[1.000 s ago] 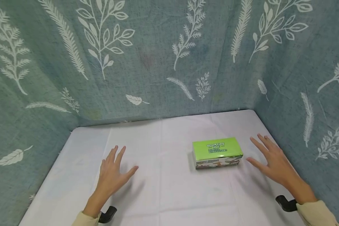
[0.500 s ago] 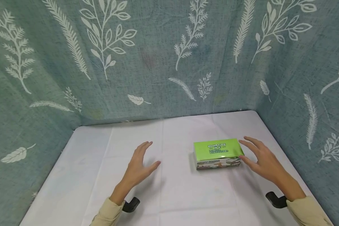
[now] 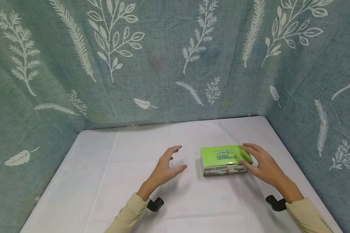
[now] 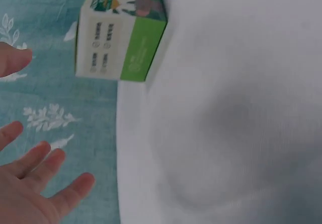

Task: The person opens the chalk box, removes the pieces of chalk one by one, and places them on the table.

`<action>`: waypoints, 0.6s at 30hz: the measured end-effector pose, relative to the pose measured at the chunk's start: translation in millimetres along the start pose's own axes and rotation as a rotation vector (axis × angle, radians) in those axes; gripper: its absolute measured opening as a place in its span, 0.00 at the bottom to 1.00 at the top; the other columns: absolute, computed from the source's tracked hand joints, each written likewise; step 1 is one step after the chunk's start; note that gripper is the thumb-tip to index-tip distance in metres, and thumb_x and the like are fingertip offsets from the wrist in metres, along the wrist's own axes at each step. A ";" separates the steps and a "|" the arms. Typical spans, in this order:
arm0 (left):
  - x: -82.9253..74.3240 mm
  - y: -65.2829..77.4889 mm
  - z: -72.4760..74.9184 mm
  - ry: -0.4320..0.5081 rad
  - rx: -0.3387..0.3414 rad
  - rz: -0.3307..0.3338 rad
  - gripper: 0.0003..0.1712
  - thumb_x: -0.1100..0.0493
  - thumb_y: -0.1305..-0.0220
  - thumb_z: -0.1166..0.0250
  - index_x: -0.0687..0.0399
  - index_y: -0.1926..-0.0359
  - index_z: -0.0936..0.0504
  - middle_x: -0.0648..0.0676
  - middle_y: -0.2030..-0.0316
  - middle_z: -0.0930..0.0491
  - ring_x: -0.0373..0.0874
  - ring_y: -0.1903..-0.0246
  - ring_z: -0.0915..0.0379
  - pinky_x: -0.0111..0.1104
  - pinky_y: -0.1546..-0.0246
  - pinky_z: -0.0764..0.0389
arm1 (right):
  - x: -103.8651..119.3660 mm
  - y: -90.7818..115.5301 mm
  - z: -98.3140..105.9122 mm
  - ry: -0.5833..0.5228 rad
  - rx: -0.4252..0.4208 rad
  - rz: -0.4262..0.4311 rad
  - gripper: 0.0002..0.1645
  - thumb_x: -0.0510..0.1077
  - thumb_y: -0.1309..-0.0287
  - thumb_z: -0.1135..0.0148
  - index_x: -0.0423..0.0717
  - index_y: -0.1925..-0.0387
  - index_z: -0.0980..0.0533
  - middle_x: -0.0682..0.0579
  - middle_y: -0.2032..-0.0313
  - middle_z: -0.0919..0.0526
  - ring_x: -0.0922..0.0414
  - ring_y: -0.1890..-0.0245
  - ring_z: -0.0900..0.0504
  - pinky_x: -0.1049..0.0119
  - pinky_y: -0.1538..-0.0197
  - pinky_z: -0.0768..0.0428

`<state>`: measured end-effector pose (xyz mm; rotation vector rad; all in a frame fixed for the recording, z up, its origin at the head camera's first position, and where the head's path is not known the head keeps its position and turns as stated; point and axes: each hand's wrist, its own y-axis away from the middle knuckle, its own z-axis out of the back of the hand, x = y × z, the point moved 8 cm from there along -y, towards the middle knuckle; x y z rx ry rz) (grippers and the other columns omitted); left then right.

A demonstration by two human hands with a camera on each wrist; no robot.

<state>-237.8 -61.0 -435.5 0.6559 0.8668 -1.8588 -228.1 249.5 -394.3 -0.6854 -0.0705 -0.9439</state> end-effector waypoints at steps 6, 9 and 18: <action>-6.7 -16.0 -25.9 0.043 0.041 -0.026 0.38 0.47 0.43 0.32 0.44 0.33 0.37 0.46 0.36 0.36 0.43 0.39 0.38 0.42 0.47 0.27 | -3.7 -1.1 -9.1 -0.021 0.021 0.003 0.32 0.38 0.60 0.24 0.41 0.48 0.23 0.42 0.48 0.24 0.41 0.49 0.26 0.44 0.55 0.26; -9.8 -24.7 -38.6 0.053 0.082 -0.015 0.39 0.49 0.42 0.32 0.45 0.33 0.37 0.46 0.35 0.37 0.42 0.38 0.38 0.40 0.48 0.26 | -3.7 -0.9 -11.7 -0.019 0.036 0.016 0.31 0.37 0.62 0.24 0.39 0.51 0.22 0.39 0.50 0.23 0.39 0.50 0.25 0.41 0.56 0.26; -14.6 -38.1 -75.1 0.011 0.244 0.015 0.46 0.42 0.47 0.30 0.49 0.31 0.39 0.49 0.33 0.39 0.42 0.34 0.43 0.37 0.38 0.36 | -6.5 -4.4 -21.2 -0.040 0.148 0.013 0.29 0.39 0.62 0.23 0.37 0.53 0.21 0.35 0.48 0.25 0.34 0.50 0.26 0.40 0.57 0.25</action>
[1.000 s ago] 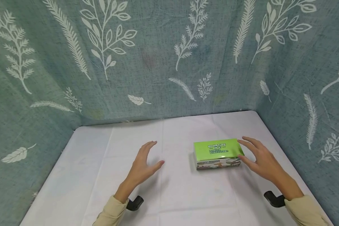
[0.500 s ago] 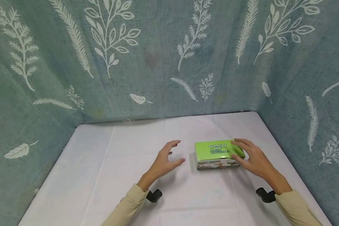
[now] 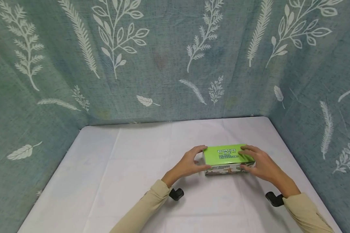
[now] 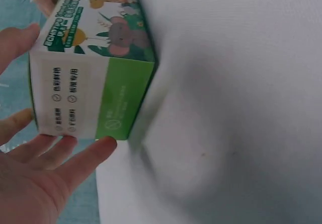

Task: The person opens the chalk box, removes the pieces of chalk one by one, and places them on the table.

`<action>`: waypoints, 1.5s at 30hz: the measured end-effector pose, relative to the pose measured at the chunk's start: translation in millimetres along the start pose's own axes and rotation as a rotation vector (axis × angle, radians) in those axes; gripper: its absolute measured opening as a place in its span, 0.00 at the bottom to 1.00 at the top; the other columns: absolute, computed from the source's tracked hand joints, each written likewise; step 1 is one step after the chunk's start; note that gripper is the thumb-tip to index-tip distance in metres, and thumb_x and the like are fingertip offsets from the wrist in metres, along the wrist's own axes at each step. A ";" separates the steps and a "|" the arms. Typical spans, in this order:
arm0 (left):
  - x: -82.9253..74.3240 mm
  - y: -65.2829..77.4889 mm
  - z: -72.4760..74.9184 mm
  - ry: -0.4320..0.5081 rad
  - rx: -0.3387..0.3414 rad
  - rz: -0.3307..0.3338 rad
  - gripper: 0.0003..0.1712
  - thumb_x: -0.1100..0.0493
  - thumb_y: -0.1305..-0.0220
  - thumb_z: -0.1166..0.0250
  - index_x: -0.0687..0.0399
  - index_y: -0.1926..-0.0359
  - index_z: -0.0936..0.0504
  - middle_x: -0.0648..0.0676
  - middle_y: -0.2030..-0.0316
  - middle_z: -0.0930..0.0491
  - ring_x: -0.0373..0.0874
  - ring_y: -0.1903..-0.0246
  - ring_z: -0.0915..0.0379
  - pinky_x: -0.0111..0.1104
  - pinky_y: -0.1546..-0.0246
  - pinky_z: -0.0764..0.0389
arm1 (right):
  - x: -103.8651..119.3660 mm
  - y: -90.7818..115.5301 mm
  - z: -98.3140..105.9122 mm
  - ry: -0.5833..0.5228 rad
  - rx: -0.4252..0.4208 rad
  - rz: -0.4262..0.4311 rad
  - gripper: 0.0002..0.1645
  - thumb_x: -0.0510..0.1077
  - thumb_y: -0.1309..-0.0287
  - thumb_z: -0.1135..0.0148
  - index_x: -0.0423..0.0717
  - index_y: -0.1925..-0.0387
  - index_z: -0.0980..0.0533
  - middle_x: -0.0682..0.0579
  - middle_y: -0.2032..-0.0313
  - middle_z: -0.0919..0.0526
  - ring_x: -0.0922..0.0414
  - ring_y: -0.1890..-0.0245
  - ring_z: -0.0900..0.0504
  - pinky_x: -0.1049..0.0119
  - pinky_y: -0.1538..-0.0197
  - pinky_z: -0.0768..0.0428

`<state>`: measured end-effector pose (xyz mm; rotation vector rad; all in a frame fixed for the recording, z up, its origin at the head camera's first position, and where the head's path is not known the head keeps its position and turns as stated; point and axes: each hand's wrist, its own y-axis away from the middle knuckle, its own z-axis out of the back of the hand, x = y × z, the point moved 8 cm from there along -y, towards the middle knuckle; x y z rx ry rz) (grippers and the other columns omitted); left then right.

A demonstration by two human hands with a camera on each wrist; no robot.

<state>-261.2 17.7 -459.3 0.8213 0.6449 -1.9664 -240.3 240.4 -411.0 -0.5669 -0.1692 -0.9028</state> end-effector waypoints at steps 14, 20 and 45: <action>10.9 -2.7 -7.3 0.250 -0.015 0.038 0.49 0.54 0.56 0.22 0.51 0.33 0.35 0.47 0.39 0.33 0.42 0.40 0.35 0.28 0.53 0.23 | -0.9 -12.7 2.3 -0.045 0.054 0.014 0.24 0.42 0.62 0.23 0.40 0.59 0.18 0.40 0.52 0.21 0.39 0.51 0.25 0.43 0.57 0.25; 8.9 -6.0 -6.5 0.286 0.000 0.010 0.47 0.56 0.58 0.21 0.51 0.35 0.32 0.47 0.42 0.30 0.41 0.42 0.33 0.28 0.55 0.22 | 1.9 -14.9 2.0 -0.019 0.103 0.027 0.27 0.43 0.64 0.23 0.41 0.56 0.18 0.39 0.52 0.21 0.37 0.50 0.24 0.43 0.57 0.24; 2.4 -8.8 -2.7 0.051 -0.035 0.005 0.47 0.43 0.54 0.25 0.53 0.35 0.33 0.49 0.41 0.29 0.44 0.44 0.29 0.36 0.46 0.27 | -3.9 -22.5 -2.4 0.002 0.149 -0.010 0.31 0.36 0.71 0.28 0.39 0.55 0.20 0.36 0.50 0.21 0.40 0.51 0.22 0.60 0.61 0.24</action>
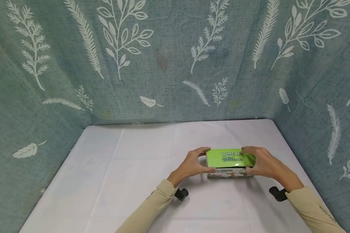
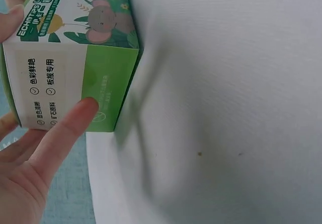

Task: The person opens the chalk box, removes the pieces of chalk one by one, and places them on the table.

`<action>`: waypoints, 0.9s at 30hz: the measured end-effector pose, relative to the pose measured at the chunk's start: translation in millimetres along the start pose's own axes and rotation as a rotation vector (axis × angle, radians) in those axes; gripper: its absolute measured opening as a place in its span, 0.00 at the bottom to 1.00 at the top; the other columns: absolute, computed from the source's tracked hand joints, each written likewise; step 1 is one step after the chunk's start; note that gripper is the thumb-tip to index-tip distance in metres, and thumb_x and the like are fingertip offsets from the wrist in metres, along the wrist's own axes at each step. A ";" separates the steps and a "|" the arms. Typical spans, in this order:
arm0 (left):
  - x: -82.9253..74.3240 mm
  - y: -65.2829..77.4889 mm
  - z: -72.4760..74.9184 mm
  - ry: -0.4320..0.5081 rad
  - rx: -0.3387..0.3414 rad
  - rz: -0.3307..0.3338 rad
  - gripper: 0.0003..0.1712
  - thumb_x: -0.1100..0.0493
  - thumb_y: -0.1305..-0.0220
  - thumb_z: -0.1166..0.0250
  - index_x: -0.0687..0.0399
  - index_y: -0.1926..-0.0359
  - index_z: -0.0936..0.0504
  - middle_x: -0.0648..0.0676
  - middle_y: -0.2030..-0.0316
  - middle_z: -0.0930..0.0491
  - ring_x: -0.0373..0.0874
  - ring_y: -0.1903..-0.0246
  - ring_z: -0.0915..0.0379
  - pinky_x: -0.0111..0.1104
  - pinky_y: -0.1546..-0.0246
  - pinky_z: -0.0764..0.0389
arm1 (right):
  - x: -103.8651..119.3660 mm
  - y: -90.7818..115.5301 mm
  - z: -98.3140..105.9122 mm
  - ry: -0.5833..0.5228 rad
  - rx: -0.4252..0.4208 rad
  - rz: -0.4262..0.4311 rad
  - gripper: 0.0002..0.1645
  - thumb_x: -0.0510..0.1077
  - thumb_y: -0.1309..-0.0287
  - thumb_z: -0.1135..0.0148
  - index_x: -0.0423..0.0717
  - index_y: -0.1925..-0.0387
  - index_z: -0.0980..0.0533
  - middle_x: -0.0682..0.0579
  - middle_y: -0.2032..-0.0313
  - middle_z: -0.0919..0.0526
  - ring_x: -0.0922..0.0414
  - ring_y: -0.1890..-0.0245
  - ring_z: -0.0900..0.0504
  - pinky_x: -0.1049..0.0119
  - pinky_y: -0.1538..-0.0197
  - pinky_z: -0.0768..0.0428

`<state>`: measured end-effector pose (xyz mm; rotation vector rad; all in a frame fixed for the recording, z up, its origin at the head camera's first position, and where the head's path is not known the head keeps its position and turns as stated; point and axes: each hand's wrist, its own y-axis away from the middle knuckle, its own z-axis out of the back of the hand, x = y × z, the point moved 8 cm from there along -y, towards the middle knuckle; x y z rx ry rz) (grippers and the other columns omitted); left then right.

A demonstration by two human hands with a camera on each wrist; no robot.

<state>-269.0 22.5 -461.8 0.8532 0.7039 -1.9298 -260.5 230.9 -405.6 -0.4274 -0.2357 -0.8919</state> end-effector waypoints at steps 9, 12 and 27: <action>-5.7 -2.9 3.5 -0.059 -0.040 -0.041 0.46 0.48 0.53 0.25 0.60 0.35 0.34 0.54 0.43 0.28 0.46 0.47 0.28 0.29 0.49 0.26 | -11.8 7.1 0.2 -0.124 -0.089 -0.035 0.28 0.35 0.67 0.27 0.39 0.55 0.20 0.37 0.48 0.22 0.40 0.50 0.23 0.63 0.65 0.20; -4.6 -1.3 1.7 -0.044 -0.082 -0.054 0.45 0.48 0.52 0.25 0.60 0.36 0.33 0.54 0.44 0.28 0.44 0.46 0.29 0.32 0.48 0.26 | -14.5 8.7 0.7 -0.135 -0.117 -0.034 0.28 0.35 0.67 0.27 0.41 0.56 0.19 0.38 0.48 0.22 0.47 0.50 0.22 0.63 0.67 0.19; -16.0 7.4 0.3 -0.117 -0.247 -0.291 0.41 0.48 0.52 0.26 0.68 0.42 0.27 0.61 0.45 0.24 0.46 0.42 0.30 0.28 0.41 0.33 | -18.5 26.8 -0.4 -0.222 -0.245 -0.050 0.28 0.31 0.67 0.23 0.42 0.56 0.19 0.40 0.38 0.32 0.77 0.41 0.37 0.74 0.61 0.21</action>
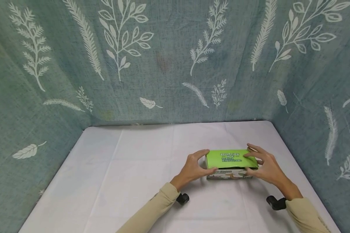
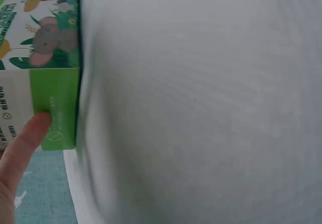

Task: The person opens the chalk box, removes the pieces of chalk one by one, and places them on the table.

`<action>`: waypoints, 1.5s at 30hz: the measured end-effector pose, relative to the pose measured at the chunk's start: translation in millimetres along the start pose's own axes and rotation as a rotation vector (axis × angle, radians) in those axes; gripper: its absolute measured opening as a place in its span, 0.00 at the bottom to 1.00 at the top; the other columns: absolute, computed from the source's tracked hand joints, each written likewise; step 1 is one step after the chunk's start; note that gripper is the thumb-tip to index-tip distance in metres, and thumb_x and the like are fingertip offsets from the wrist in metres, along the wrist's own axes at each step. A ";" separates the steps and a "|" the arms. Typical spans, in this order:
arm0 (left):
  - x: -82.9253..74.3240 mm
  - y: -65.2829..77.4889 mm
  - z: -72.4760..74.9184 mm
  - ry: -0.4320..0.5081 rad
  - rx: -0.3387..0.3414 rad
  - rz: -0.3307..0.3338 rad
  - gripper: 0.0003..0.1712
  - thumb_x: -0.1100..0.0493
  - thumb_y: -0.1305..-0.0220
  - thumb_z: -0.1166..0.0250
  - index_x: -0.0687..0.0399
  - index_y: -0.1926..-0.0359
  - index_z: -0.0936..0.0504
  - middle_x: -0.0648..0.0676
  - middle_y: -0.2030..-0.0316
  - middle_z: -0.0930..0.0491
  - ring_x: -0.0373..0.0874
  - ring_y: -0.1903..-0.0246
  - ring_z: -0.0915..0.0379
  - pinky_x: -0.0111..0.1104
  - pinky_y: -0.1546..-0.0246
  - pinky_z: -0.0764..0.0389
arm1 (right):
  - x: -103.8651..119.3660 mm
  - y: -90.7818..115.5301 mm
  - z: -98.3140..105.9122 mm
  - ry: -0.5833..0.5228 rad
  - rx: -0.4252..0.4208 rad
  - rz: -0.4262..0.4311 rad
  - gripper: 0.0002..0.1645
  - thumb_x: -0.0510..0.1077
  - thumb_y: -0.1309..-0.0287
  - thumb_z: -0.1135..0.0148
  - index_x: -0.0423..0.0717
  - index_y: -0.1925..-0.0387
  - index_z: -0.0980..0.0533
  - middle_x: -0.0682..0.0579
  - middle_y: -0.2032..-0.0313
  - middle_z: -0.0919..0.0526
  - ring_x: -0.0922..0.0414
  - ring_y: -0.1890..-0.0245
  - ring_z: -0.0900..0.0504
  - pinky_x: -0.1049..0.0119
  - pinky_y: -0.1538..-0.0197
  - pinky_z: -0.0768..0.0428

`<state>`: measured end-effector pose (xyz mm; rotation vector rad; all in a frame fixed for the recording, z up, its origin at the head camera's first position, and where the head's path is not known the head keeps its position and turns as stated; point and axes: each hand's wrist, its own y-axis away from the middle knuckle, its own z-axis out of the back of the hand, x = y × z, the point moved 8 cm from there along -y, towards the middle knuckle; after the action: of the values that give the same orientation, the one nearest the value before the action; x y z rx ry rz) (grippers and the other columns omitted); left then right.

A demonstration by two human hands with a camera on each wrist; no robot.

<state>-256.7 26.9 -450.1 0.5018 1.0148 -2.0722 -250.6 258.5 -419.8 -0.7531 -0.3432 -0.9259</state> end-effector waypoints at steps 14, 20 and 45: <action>-4.0 -3.3 0.2 -0.093 0.026 -0.095 0.37 0.45 0.51 0.27 0.67 0.46 0.22 0.65 0.46 0.24 0.49 0.42 0.29 0.31 0.43 0.31 | -8.7 11.8 -2.0 -0.074 0.005 -0.036 0.33 0.32 0.60 0.25 0.36 0.47 0.24 0.35 0.40 0.30 0.78 0.41 0.39 0.87 0.55 0.30; -10.3 -1.9 -0.2 -0.078 0.006 -0.150 0.36 0.46 0.51 0.27 0.70 0.49 0.22 0.68 0.46 0.25 0.52 0.42 0.30 0.31 0.43 0.31 | -5.8 16.0 -3.5 -0.026 -0.018 -0.033 0.32 0.35 0.53 0.28 0.37 0.44 0.26 0.36 0.39 0.31 0.80 0.41 0.39 0.89 0.54 0.33; -15.9 -5.3 -0.6 -0.070 0.090 -0.257 0.30 0.50 0.44 0.30 0.70 0.49 0.21 0.69 0.44 0.29 0.54 0.37 0.38 0.25 0.47 0.30 | -9.2 20.7 -8.8 0.065 -0.043 0.011 0.30 0.35 0.46 0.34 0.34 0.40 0.30 0.34 0.38 0.33 0.78 0.43 0.39 0.89 0.56 0.31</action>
<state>-250.7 36.8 -438.0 0.3553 0.9900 -2.3541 -239.3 265.4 -440.1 -0.7617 -0.2628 -0.9474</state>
